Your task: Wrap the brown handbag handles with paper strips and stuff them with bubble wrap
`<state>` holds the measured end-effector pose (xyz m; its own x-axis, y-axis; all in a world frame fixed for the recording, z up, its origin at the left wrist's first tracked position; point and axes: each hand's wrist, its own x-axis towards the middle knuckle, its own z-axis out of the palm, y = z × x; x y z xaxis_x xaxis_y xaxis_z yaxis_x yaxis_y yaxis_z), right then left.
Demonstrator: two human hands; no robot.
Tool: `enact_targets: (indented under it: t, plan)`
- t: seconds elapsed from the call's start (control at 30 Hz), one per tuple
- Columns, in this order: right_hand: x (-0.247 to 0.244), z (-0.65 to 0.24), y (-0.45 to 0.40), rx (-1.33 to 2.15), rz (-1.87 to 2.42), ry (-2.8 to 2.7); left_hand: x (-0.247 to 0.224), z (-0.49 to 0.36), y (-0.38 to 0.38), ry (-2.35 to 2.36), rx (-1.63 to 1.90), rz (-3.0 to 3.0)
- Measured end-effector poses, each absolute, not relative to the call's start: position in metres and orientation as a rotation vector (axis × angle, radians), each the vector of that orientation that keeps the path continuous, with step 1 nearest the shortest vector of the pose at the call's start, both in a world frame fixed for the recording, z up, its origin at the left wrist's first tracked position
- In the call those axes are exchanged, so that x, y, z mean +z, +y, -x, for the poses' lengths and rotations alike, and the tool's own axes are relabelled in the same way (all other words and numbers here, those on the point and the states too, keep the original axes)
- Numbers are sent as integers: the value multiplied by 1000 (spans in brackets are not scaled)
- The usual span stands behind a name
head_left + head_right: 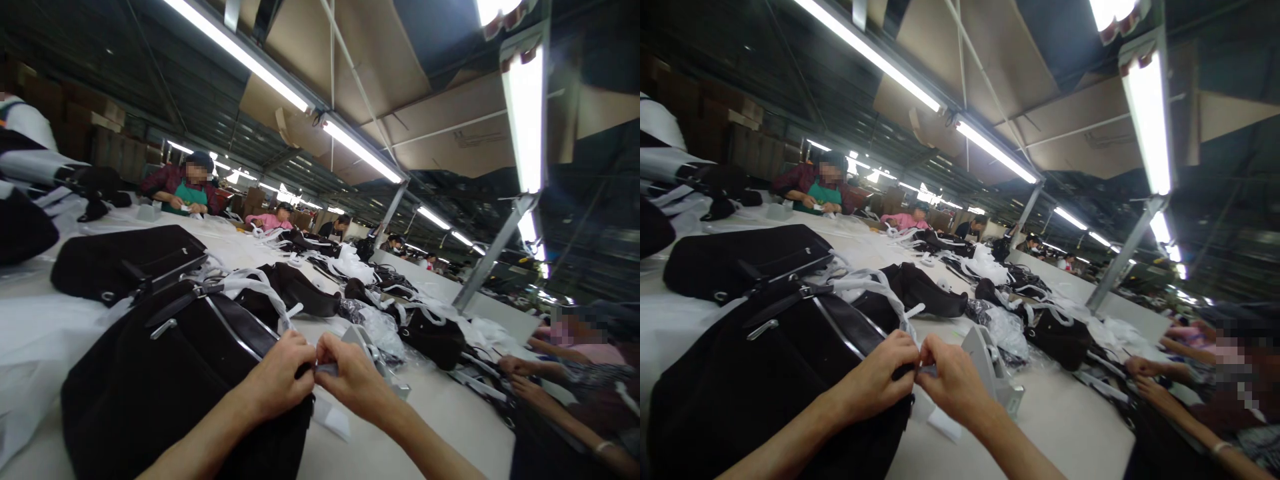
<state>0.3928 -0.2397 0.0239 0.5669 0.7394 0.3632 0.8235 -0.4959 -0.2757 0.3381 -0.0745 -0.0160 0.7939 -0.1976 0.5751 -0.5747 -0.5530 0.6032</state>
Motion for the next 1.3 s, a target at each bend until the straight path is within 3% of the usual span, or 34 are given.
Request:
enact_targets:
  t: [0.53, 0.77, 1.0, 1.3]
  plan:
    - [41, -414, -230, -212, 2407, -1477, -22, -353, -66, -494, 547, -2072]
    - [69, -461, -310, -198, 2604, -979, -23, -359, -62, -460, 481, -2075]
    - [24, -503, -406, -34, 2877, -275, -28, -364, -60, -472, 455, -2048]
    - [-16, -532, -381, 234, 2713, 18, -35, -368, -58, -471, 438, -2039]
